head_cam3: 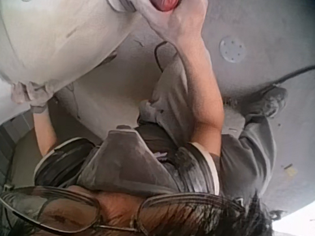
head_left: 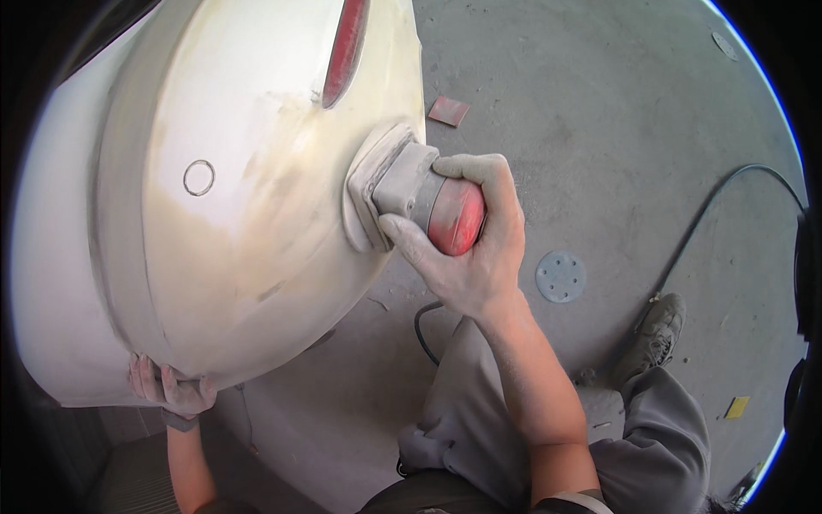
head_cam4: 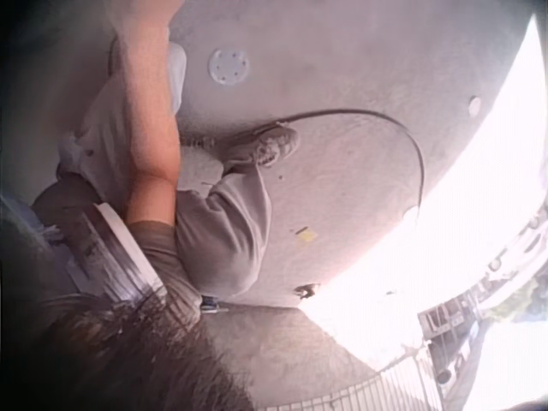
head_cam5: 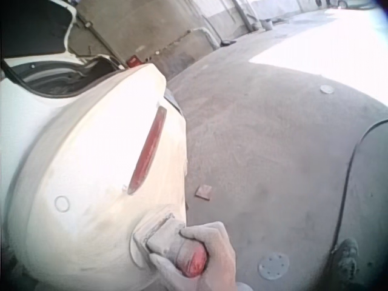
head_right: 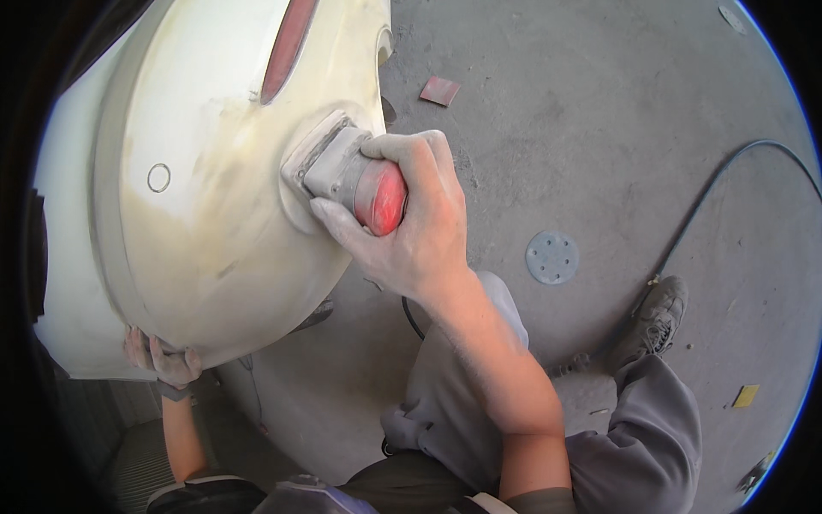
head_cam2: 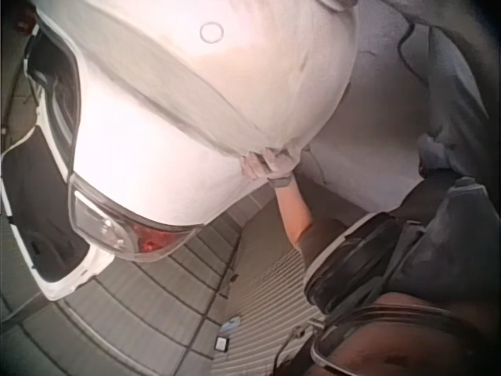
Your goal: The person uses a pneumatic sander to smooth the rear bumper of a white car. They work along the bumper's edge and lower sections, then briefly switch to a yellow sanding block to continue smoothing the same area.
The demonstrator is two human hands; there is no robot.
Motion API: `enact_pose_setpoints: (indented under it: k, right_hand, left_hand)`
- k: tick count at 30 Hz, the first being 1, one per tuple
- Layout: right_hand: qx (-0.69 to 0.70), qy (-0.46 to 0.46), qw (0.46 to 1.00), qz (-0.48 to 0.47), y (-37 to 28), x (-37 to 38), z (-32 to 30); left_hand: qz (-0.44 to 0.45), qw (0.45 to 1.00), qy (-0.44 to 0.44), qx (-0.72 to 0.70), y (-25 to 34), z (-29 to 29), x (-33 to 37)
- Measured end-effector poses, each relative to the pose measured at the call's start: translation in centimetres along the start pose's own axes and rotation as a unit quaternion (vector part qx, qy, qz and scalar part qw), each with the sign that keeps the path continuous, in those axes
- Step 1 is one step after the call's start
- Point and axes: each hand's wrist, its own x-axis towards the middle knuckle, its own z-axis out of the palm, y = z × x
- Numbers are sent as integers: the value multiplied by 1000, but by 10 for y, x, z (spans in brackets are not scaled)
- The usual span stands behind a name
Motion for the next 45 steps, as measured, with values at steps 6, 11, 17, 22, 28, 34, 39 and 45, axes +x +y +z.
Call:
enact_pose_setpoints:
  k: [6, 11, 17, 22, 28, 34, 39, 45]
  right_hand:
    - [67, -18, 996, 63, 7, 19, -3]
    - [-8, 1, 997, -83, -63, -57, 23]
    - [19, -17, 1000, 14, -11, 4, -3]
    - [20, -46, 998, 44, 3, 44, -9]
    - [34, -12, 998, -50, -63, -40, 12]
    - [32, -31, 998, 42, 13, 40, -9]
    - [52, -26, 998, -4, -14, -8, -4]
    - [67, 31, 996, -41, -31, -43, 14]
  left_hand:
    - [-17, 1000, -14, 19, 2, -2, -3]
    - [-22, 999, -15, 26, 4, -1, -7]
    - [-16, 1000, -3, 26, 2, -1, -12]
    - [-8, 1000, -4, 9, 2, -2, -9]
    - [-12, 1000, 1, 0, 5, 1, -5]
    - [-16, 1000, 1, 1, 5, -1, -6]
    - [-16, 1000, 3, -5, 4, -1, -4]
    - [-12, 1000, 0, -3, 5, 3, -4]
